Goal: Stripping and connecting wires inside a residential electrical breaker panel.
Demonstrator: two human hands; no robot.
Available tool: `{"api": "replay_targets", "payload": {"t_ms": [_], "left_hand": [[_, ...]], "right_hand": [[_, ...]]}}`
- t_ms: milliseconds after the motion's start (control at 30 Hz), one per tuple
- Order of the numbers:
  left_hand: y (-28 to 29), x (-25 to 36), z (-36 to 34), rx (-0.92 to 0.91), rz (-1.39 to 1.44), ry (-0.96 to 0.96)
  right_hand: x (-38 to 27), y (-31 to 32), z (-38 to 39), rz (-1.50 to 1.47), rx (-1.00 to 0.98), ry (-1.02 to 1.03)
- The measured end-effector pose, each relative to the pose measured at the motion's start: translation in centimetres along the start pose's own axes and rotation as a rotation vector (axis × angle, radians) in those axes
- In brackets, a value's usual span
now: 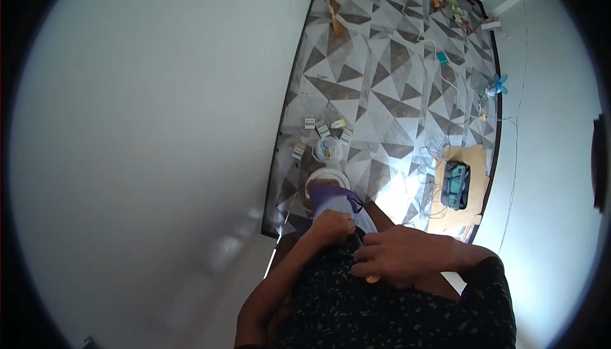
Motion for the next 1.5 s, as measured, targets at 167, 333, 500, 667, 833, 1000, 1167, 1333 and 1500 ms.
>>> {"api": "replay_targets", "payload": {"t_ms": [167,333,500,667,833,1000,1167,1333,1500], "left_hand": [[-1.8,0.5,-1.2,0.27,0.065,-0.14],[-1.4,0.4,-1.7,0.235,0.122,-0.111],[-1.8,-0.8,-1.7,0.271,0.198,-0.069],[-2.0,-1.4,-0.8,0.255,0.237,-0.021],[-1.9,-0.4,-0.4,0.273,0.194,-0.033],[-1.9,0.0,0.4,0.32,0.148,-0.04],[-1.9,-0.1,1.2,0.311,0.135,-0.018],[-1.9,-0.6,1.3,0.337,0.126,-0.023],[-1.3,-1.2,1.5,0.331,0.17,-0.001]], "right_hand": [[0.3,-0.9,0.9,0.0,-0.021,-0.04],[0.0,-1.7,0.9,0.024,-0.054,-0.034],[0.0,-0.4,1.6,0.043,-0.165,0.045],[0.2,0.1,2.2,0.043,-0.176,0.054],[-0.2,-1.8,1.6,0.064,-0.034,0.076],[-1.1,-1.2,1.5,0.081,-0.016,0.181],[-1.7,0.0,2.4,0.119,-0.04,0.057],[-3.0,0.3,1.9,0.109,-0.064,0.105],[-3.2,0.1,1.6,0.175,-0.092,0.101]]}}
Point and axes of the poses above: each hand's wrist, its own z-axis away from the middle knuckle, its own y-axis out of the back of the hand, x = y × z, the point moved 2 cm from there along -z, towards the middle knuckle, and after that the axes turned 9 degrees about z, right-handed, at the moved point
